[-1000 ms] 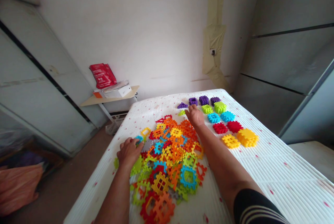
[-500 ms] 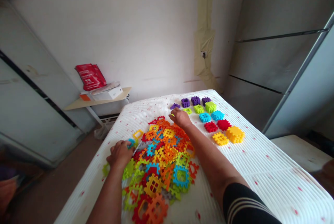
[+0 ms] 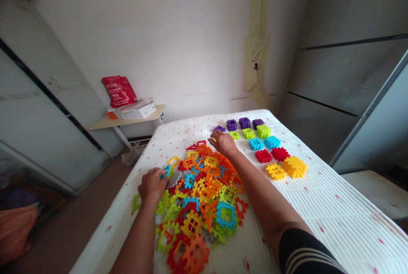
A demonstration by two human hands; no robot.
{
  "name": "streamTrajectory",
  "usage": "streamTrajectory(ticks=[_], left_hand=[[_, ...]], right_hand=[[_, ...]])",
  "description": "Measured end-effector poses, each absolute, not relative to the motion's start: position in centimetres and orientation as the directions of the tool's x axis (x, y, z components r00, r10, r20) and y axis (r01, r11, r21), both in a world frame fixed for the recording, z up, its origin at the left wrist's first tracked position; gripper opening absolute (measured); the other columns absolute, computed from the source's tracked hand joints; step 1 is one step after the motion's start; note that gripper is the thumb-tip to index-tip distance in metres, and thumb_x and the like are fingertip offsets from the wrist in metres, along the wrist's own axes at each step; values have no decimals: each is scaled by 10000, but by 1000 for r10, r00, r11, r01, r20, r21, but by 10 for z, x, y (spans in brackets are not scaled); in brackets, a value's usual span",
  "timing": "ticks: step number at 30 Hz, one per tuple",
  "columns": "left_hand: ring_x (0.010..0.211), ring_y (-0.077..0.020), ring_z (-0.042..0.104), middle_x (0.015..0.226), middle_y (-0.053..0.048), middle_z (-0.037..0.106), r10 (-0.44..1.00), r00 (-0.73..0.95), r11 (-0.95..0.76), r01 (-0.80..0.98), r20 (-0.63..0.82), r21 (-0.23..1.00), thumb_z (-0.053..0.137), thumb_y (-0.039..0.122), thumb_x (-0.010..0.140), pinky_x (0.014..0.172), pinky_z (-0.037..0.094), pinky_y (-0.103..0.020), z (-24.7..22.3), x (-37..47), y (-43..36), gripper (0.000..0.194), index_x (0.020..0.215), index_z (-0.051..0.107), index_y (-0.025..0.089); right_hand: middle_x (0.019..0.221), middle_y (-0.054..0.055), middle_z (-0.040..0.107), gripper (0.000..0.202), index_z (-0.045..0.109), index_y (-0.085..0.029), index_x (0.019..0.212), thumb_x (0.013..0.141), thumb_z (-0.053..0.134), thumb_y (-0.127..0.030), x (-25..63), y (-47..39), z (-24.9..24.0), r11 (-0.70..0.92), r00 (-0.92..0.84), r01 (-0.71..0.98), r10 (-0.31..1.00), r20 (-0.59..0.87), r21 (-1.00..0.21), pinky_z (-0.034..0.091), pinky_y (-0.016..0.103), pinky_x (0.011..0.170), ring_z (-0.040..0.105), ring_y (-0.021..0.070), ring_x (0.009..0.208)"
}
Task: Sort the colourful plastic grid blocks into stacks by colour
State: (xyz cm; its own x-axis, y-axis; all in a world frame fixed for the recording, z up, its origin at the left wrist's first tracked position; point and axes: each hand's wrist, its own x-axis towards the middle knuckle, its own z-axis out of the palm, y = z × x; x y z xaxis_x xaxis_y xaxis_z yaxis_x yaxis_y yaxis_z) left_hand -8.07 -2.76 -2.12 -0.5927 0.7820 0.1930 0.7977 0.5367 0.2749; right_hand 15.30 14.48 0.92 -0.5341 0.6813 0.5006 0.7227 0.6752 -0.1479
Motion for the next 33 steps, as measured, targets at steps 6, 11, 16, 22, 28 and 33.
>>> streamTrajectory(ticks=[6, 11, 16, 22, 28, 33], left_hand=[[1030, -271, 541, 1176, -54, 605, 737, -544, 421, 833, 400, 359, 522, 270, 755, 836, 403, -414, -24, -84, -27, 208, 855, 701, 235], [893, -246, 585, 893, -69, 674, 613, -549, 116, 773, 567, 623, 580, 348, 699, 862, 418, -391, -30, -89, -26, 200, 750, 708, 203], [665, -169, 600, 744, -31, 673, 610, -724, -130, 310, 323, 942, 659, 396, 622, 668, 473, -293, -31, -82, -27, 355, 875, 683, 148], [592, -104, 565, 679, 24, 623, 608, -756, -236, 121, 243, 964, 709, 305, 576, 607, 450, -223, -30, -78, -28, 299, 817, 620, 153], [507, -92, 531, 562, 50, 571, 675, -721, -333, -104, 160, 937, 722, 261, 533, 536, 417, -213, -28, -75, -26, 281, 715, 530, 167], [542, -96, 551, 592, 36, 596, 751, -641, -378, -225, 156, 898, 734, 219, 513, 559, 436, -228, -18, -65, -29, 278, 670, 511, 164]], right_hand=[[975, 79, 643, 260, 654, -173, 933, 915, 461, -346, 154, 143, 13, 687, -535, 709, 673, 511, -162, 424, 242, 704, 604, 161, 830], [989, 84, 641, 255, 654, -169, 947, 910, 466, -337, 154, 142, 16, 690, -528, 700, 674, 516, -185, 416, 243, 698, 601, 158, 819], [941, 67, 650, 248, 662, -172, 953, 896, 488, -340, 145, 133, 21, 740, -543, 620, 644, 538, -260, 394, 230, 653, 589, 129, 719], [886, 49, 656, 205, 663, -168, 947, 868, 530, -304, 125, 104, 30, 828, -634, 431, 561, 532, -360, 399, 221, 635, 580, 113, 685], [1115, 101, 598, 417, 572, -155, 1140, 786, 624, -371, 104, 66, 33, 914, -719, 248, 397, 571, -322, 465, 286, 778, 582, 194, 956], [1192, 154, 529, 482, 516, -128, 1188, 779, 627, -359, 89, 42, 30, 946, -737, 236, 323, 594, -222, 476, 344, 847, 537, 235, 1047]])
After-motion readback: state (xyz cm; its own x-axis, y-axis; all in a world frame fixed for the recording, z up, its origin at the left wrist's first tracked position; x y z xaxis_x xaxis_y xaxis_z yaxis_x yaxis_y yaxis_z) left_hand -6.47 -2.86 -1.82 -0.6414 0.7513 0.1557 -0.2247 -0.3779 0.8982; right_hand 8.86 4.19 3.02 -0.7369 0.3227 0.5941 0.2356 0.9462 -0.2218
